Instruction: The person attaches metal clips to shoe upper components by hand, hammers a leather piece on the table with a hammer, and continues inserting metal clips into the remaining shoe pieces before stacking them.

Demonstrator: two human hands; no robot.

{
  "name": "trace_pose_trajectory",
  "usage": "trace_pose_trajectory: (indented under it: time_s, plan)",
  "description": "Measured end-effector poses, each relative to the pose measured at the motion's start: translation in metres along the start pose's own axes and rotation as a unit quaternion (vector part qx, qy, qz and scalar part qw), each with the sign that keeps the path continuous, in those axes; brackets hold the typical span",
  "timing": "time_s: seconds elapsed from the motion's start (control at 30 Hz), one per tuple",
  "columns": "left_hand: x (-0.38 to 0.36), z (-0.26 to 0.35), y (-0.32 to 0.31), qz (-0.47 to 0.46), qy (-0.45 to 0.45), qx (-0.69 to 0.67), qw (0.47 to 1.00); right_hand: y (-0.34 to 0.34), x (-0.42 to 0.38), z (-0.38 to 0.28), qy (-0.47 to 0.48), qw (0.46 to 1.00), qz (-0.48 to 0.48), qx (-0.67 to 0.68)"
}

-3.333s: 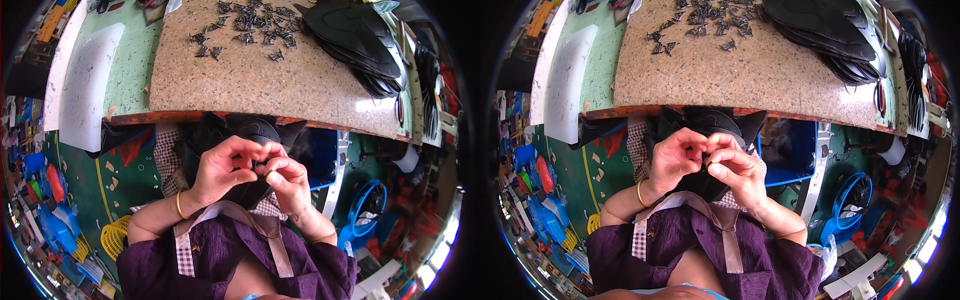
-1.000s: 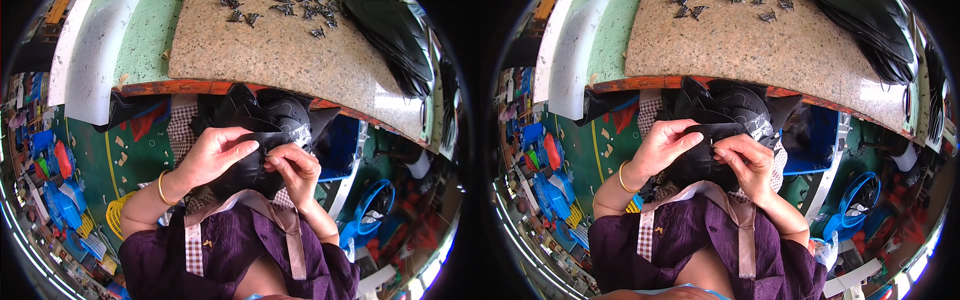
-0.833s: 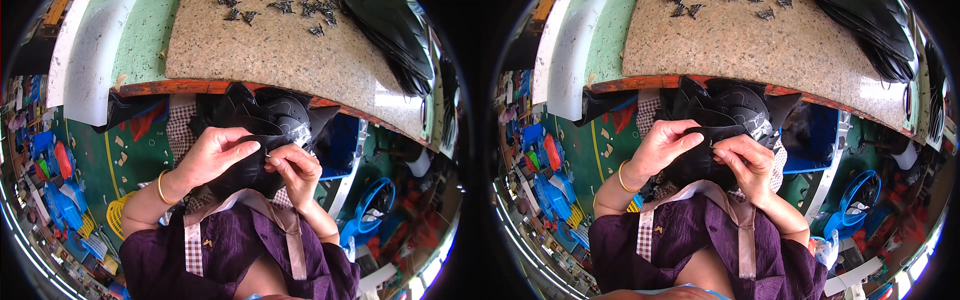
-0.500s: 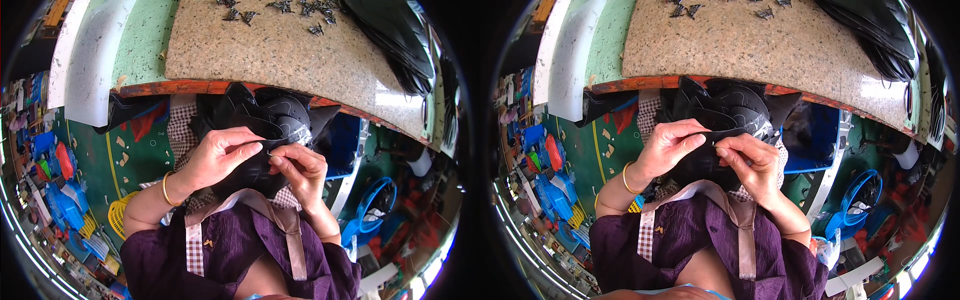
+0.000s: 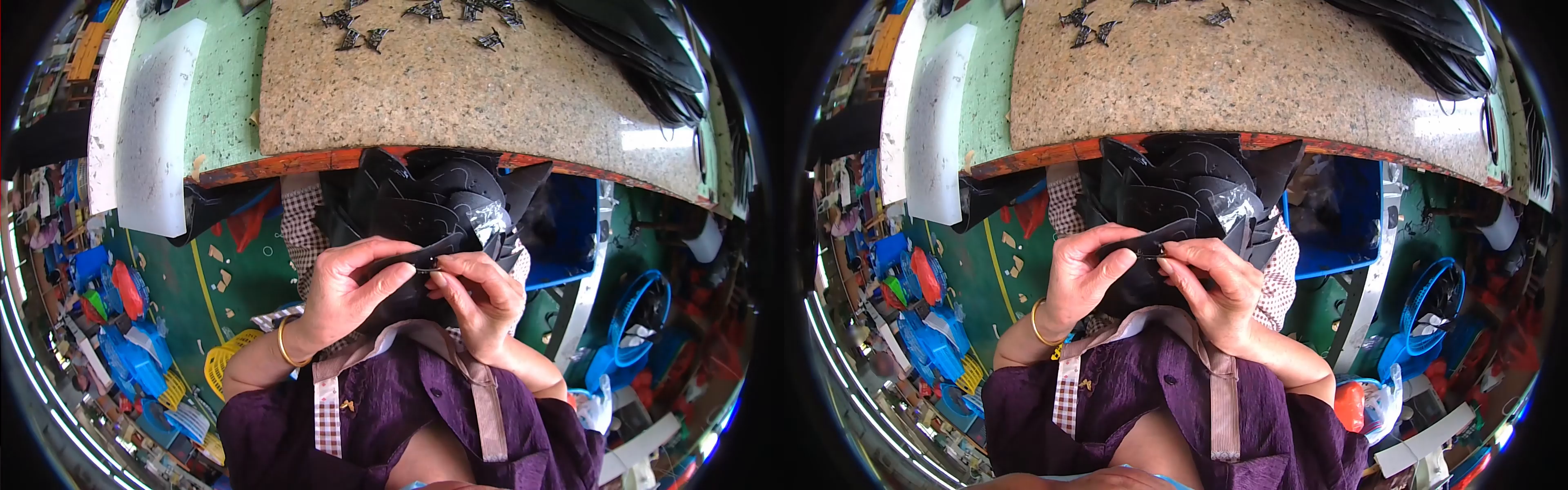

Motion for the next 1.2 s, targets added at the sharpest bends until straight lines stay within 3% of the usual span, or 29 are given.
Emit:
trace_pose_trajectory:
  time_s: [0.07,0.37,0.6,0.9,1.0,1.2]
  plan:
    - [-0.003,0.003,0.001,-0.007,0.050,0.023,0.998,0.001,-0.001,-0.001,0.011,1.000,-0.008,0.002]
    - [-0.005,0.016,0.000,0.059,-0.057,0.091,0.992,-0.001,-0.007,-0.002,0.002,1.000,0.021,-0.005]
    - [-0.011,0.017,0.002,0.092,-0.063,0.134,0.985,-0.007,-0.014,0.006,-0.062,0.994,0.052,0.069]
    - [-0.012,0.017,0.002,0.098,-0.056,0.132,0.985,-0.006,-0.006,-0.005,0.038,0.998,0.000,-0.043]
    - [-0.014,0.016,0.002,0.097,-0.044,0.129,0.986,-0.007,-0.011,0.004,-0.045,0.996,0.020,0.080]
    - [-0.016,0.013,0.002,0.100,-0.012,0.118,0.988,-0.012,-0.017,0.010,-0.078,0.988,0.042,0.129]
Point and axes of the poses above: each hand's wrist, its own x-axis towards the middle knuckle, its own y-axis out of the back of the hand, z = x × y, the point moved 5 cm from there along x, towards the middle knuckle, and after that the axes turned 14 degrees about x, right-handed, at the moved point
